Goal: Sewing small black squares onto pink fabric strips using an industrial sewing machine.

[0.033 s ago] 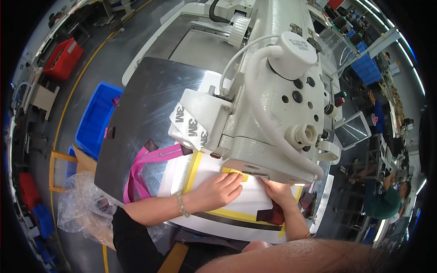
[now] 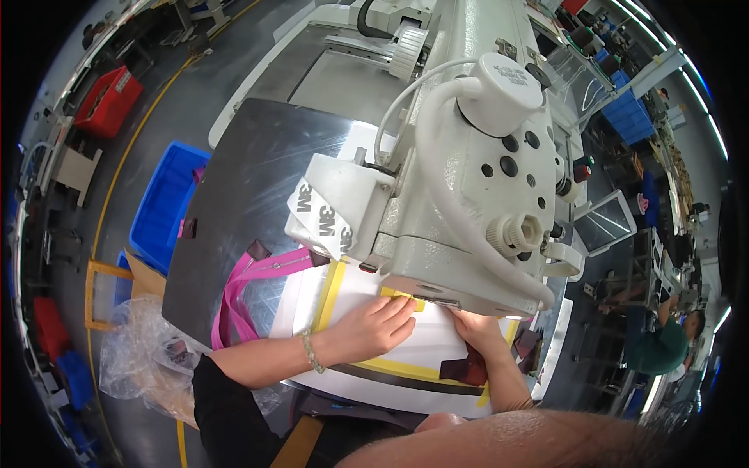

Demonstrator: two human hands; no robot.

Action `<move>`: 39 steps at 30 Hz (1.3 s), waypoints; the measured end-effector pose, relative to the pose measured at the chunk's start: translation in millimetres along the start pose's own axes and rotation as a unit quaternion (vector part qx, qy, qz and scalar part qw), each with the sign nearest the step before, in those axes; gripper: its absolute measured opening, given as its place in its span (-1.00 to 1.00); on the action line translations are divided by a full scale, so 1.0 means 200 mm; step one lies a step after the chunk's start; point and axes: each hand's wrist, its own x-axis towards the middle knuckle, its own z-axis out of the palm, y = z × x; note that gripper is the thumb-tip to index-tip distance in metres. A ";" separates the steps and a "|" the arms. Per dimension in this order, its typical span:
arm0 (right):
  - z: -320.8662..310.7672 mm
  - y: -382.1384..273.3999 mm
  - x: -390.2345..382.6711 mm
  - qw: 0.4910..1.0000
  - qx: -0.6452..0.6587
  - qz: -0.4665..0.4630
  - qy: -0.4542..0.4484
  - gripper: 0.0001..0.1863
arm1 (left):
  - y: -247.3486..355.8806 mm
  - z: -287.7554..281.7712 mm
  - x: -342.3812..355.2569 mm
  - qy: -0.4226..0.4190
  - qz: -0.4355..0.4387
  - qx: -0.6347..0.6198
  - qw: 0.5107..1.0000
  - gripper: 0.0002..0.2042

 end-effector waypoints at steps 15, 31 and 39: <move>-0.10 -0.06 0.07 0.979 0.138 0.115 -0.101 -0.54 | -0.01 -0.04 0.01 -0.020 0.002 0.000 1.000 -0.75; -0.05 -0.06 0.03 0.973 0.182 0.126 -0.057 -0.62 | -0.01 -0.07 0.02 -0.031 0.001 0.001 1.000 -0.75; -0.07 -0.06 0.04 0.979 0.115 0.117 -0.120 -0.48 | -0.01 -0.08 0.02 -0.020 0.001 -0.008 1.000 -0.75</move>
